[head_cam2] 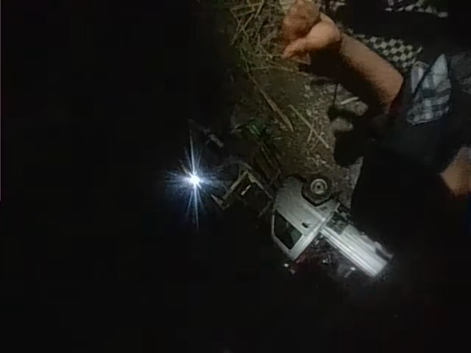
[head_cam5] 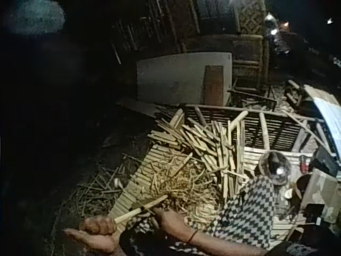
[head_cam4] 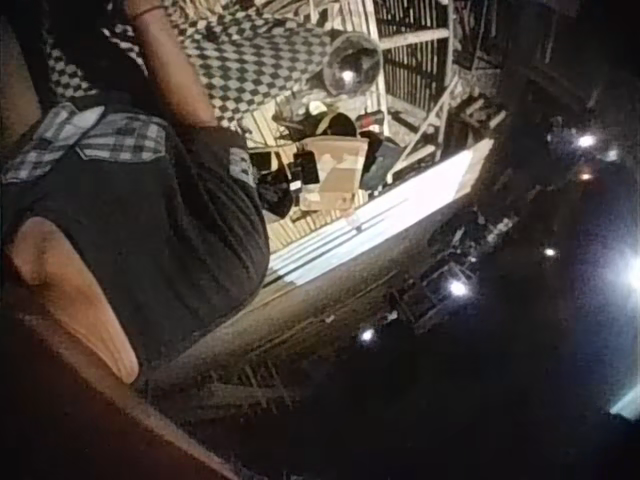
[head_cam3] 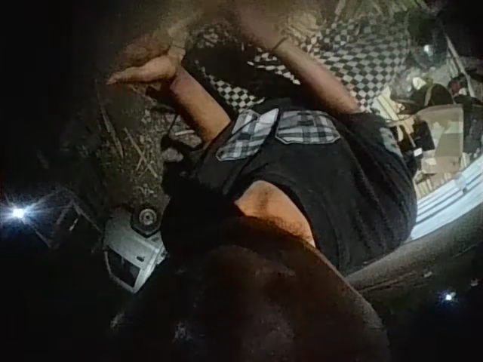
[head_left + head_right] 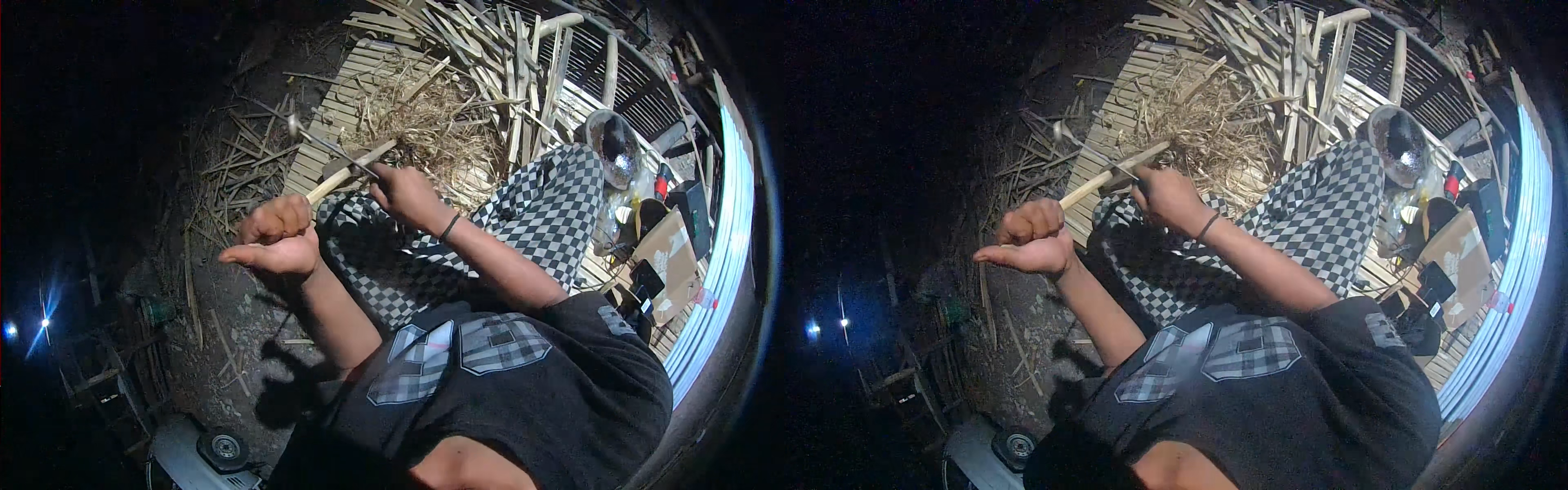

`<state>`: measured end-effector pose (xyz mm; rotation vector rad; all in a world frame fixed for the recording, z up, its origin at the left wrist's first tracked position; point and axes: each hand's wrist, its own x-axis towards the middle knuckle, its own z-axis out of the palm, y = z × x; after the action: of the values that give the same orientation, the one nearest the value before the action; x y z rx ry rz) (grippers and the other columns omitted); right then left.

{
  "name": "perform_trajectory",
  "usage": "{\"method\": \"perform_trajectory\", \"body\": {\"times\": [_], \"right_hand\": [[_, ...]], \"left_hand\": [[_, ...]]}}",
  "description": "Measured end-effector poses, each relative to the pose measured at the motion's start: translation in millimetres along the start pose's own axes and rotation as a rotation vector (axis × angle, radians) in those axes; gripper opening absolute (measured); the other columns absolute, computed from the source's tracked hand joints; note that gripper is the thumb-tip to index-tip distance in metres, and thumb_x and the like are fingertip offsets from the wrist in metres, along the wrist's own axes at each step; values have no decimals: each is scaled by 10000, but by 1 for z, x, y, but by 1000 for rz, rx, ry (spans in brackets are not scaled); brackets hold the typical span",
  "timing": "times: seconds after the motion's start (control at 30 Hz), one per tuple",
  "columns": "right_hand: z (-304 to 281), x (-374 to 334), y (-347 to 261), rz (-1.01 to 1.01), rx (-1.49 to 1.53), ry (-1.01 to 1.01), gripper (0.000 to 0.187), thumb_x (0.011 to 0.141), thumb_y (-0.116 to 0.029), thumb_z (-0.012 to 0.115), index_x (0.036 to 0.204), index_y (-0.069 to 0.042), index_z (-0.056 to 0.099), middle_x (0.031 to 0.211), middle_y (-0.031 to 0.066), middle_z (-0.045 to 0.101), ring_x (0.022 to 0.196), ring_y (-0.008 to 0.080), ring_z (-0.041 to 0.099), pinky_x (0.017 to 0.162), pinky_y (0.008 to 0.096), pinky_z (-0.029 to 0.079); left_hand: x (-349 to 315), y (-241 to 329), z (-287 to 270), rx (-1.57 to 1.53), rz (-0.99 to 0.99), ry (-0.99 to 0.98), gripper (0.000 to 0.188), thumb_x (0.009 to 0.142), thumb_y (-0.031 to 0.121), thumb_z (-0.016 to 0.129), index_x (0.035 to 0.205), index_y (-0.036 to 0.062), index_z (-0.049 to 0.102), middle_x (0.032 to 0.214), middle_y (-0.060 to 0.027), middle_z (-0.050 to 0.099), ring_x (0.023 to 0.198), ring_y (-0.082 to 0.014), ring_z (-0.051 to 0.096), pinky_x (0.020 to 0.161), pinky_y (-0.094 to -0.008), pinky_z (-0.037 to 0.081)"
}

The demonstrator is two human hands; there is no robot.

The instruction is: The person shaves a bamboo stick using a knife, repeatedly scraping the blade against the wood while holding the stick over a pile of shavings.

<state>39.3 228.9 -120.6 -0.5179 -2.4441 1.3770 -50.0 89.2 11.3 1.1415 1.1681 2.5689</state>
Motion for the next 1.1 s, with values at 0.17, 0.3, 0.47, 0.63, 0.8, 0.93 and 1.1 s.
{"method": "perform_trajectory", "body": {"times": [0.17,0.3,0.47,0.63,0.8,0.93,1.1], "right_hand": [[14,16,49,38,-13,22,201,890,-198,594,983,-20,603,719,253,626,704,456,621,656,525,498],[29,20,53,35,-196,-5,206,865,-204,607,1002,-59,660,788,248,653,785,429,653,681,525,522],[4,4,15,69,-129,-62,242,900,-212,560,1105,-110,640,791,233,669,764,422,664,675,524,534],[23,25,73,213,-239,-62,248,880,-217,571,1078,-82,636,785,241,673,761,415,673,685,508,553],[23,14,41,-21,-233,-15,179,869,-164,581,1015,-74,633,729,236,646,714,427,651,640,530,521],[24,31,101,151,-256,-21,195,852,-172,595,985,-35,638,812,222,674,791,426,660,696,525,527],[24,36,82,56,-333,-88,227,850,-167,569,948,18,655,837,251,668,821,420,668,723,500,541]], "left_hand": [[-5,-5,-2,7,-45,48,740,862,836,210,551,166,162,430,43,161,398,-89,93,406,-277,60],[-4,2,-16,44,-37,113,747,847,849,211,557,162,166,434,41,161,387,-88,101,401,-271,64],[-3,0,-4,22,-43,89,749,839,857,220,563,164,158,439,45,164,395,-86,94,403,-271,62],[-3,-1,-21,58,-46,84,748,846,851,215,562,159,174,434,41,166,389,-88,100,408,-274,62],[-4,5,-12,54,-26,163,739,849,848,203,573,163,176,432,39,167,401,-90,94,418,-277,62],[2,0,-11,54,-52,132,740,848,849,195,574,162,174,434,42,160,405,-91,88,420,-282,60],[1,1,-14,51,-30,128,732,852,843,214,575,167,172,437,45,158,406,-88,87,421,-284,58]]}}
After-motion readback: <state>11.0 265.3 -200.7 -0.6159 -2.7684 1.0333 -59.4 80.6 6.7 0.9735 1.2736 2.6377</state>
